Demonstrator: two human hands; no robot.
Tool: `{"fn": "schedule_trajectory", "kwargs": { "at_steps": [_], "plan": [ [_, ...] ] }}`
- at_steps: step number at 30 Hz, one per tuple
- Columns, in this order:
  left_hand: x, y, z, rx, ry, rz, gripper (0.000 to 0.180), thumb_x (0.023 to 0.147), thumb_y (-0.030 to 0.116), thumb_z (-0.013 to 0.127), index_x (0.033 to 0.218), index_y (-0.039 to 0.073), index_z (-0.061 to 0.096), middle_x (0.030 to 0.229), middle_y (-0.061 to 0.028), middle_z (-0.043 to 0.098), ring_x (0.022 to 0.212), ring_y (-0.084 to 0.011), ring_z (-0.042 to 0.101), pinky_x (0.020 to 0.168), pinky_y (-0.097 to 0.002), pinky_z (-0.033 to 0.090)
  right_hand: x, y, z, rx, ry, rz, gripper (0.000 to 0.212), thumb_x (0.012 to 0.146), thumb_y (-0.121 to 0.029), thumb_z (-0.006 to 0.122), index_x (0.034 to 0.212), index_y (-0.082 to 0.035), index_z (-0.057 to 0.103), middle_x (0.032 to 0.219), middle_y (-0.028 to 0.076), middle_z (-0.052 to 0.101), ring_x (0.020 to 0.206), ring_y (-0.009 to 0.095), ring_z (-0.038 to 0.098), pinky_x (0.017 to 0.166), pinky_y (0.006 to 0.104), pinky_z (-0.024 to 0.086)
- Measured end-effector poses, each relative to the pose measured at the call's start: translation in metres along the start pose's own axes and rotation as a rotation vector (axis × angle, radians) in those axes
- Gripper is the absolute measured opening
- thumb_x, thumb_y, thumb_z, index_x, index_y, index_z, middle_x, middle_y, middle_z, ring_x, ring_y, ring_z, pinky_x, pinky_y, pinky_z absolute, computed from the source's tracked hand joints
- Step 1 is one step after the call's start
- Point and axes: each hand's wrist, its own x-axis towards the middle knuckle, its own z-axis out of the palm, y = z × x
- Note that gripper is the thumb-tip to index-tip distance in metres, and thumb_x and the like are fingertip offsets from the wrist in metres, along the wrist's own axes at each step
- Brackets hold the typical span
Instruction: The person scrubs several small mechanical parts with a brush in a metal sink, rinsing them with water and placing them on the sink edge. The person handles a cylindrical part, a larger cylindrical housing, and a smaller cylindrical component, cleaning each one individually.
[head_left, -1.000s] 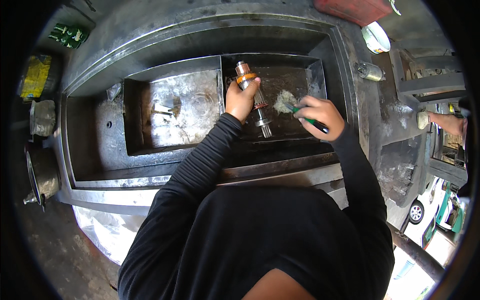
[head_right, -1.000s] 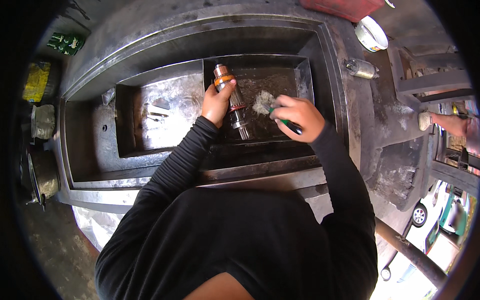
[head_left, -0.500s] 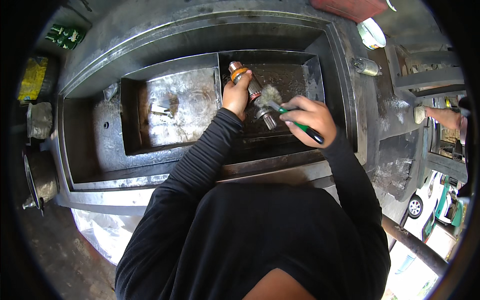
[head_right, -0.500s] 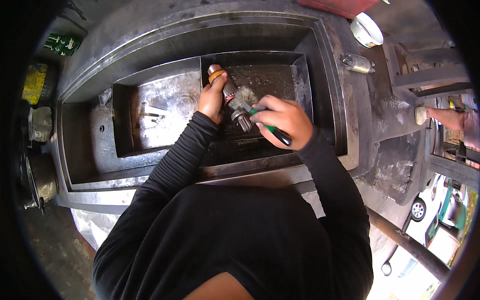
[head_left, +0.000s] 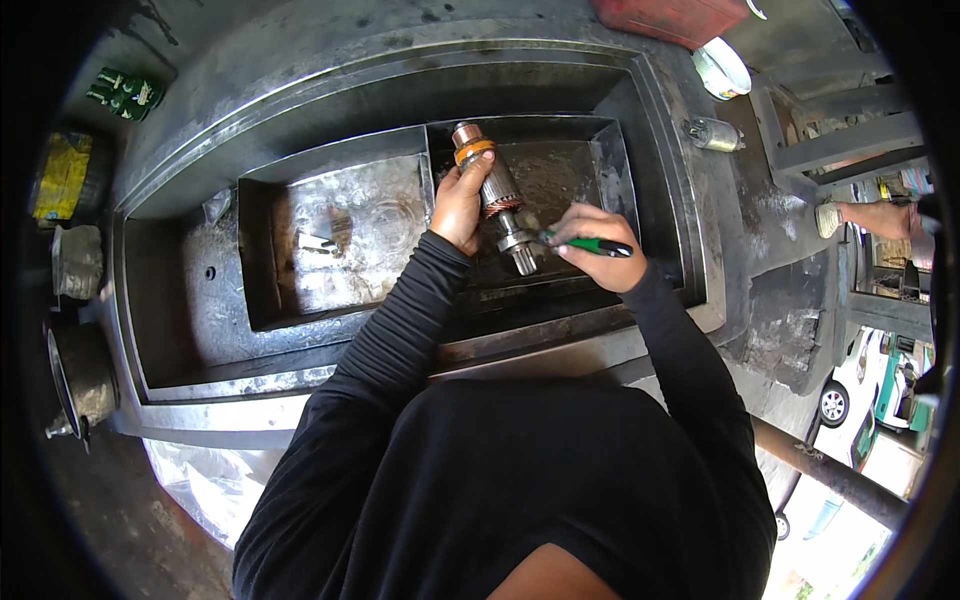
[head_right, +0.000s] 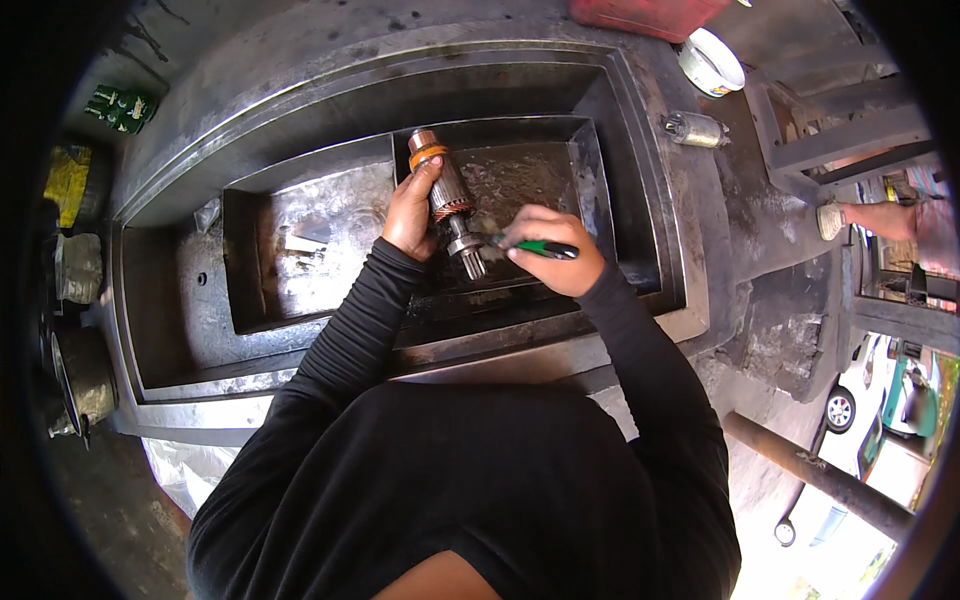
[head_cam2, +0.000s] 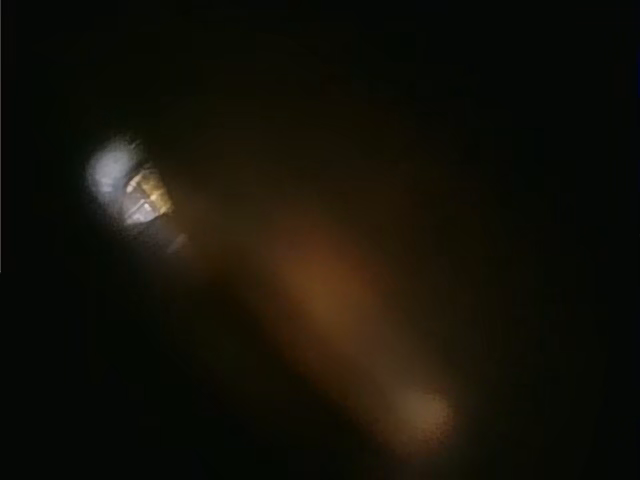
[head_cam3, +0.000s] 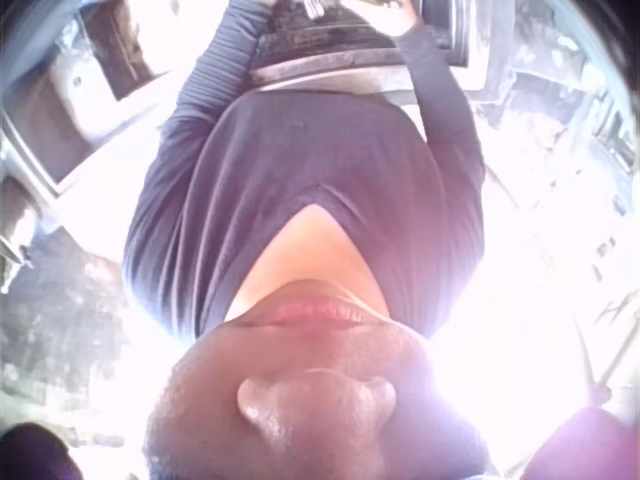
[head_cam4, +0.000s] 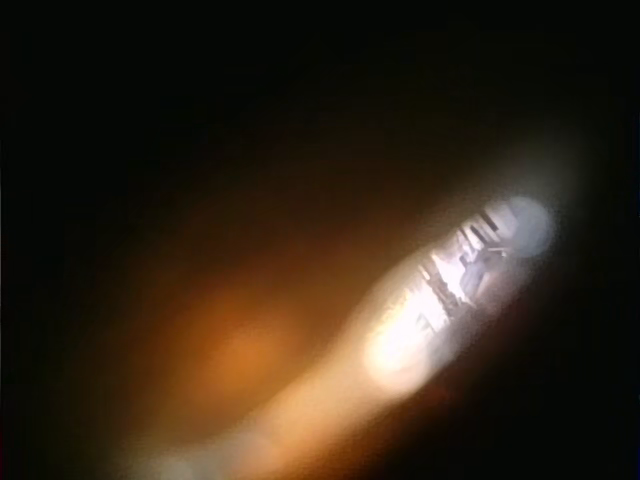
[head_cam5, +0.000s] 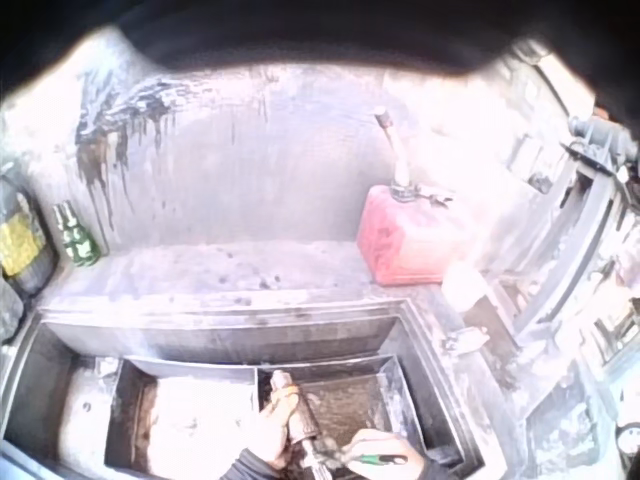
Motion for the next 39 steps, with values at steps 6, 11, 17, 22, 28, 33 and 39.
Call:
{"fn": "schedule_trajectory", "kwargs": {
  "at_steps": [6,11,17,22,28,33,39],
  "plan": [
    [-0.010,0.014,0.008,-0.116,-0.084,-0.046,0.041,0.090,0.034,0.068,0.113,0.004,0.054,0.090,-0.0037,0.060,0.076,-0.0139,0.060,0.069,-0.0319,0.051,-0.026,-0.005,-0.023,-0.092,0.206,0.016,0.008,0.077,0.002,0.067,0.085,0.003,0.066,0.085,0.013,0.063,0.080,0.025,0.063,0.072,0.0316,0.048],
    [-0.007,0.002,0.005,0.069,0.031,-0.046,0.040,0.088,0.033,0.071,0.111,0.005,0.056,0.087,-0.0039,0.062,0.071,-0.0139,0.061,0.064,-0.0312,0.052,-0.018,0.067,-0.007,-0.440,0.022,0.095,0.019,0.076,-0.011,0.068,0.091,-0.002,0.062,0.092,0.017,0.058,0.084,0.038,0.060,0.070,0.0430,0.048],
    [-0.006,-0.001,0.002,0.024,0.003,-0.119,0.032,0.090,0.028,0.069,0.108,0.005,0.056,0.085,-0.0037,0.063,0.071,-0.0158,0.063,0.063,-0.0320,0.052,-0.013,0.121,0.020,-0.499,-0.125,0.205,0.019,0.076,-0.012,0.067,0.092,-0.003,0.064,0.094,0.017,0.059,0.085,0.038,0.060,0.072,0.0427,0.048],
    [-0.002,-0.001,0.000,-0.051,0.081,-0.098,0.034,0.090,0.029,0.069,0.109,0.006,0.054,0.086,-0.0034,0.062,0.071,-0.0148,0.061,0.064,-0.0312,0.052,-0.008,-0.003,-0.017,-0.109,0.071,-0.019,0.010,0.076,0.001,0.066,0.086,0.002,0.064,0.084,0.014,0.058,0.072,0.028,0.061,0.065,0.0320,0.047],
    [0.001,0.000,-0.002,0.014,0.126,-0.047,0.037,0.084,0.025,0.076,0.106,0.005,0.056,0.087,-0.0037,0.062,0.073,-0.0145,0.061,0.065,-0.0304,0.051,-0.003,-0.047,0.008,-0.248,0.070,-0.206,0.014,0.075,0.001,0.067,0.088,-0.002,0.068,0.089,0.013,0.061,0.077,0.030,0.066,0.067,0.0361,0.053],
    [0.003,-0.002,-0.004,0.033,0.167,0.003,0.038,0.084,0.025,0.075,0.108,0.003,0.056,0.089,-0.0045,0.062,0.075,-0.0150,0.062,0.066,-0.0313,0.051,-0.003,-0.017,0.015,-0.099,0.009,-0.129,0.013,0.077,-0.001,0.066,0.090,0.000,0.067,0.090,0.015,0.062,0.078,0.031,0.065,0.068,0.0352,0.052],
    [-0.005,0.006,0.000,0.047,0.112,0.044,0.036,0.086,0.028,0.072,0.107,0.003,0.056,0.086,-0.0044,0.062,0.073,-0.0148,0.061,0.065,-0.0314,0.051,-0.020,-0.036,-0.006,-0.098,0.166,-0.167,0.014,0.079,0.001,0.065,0.093,0.001,0.069,0.091,0.015,0.063,0.077,0.026,0.065,0.068,0.0311,0.051]
  ]
}}
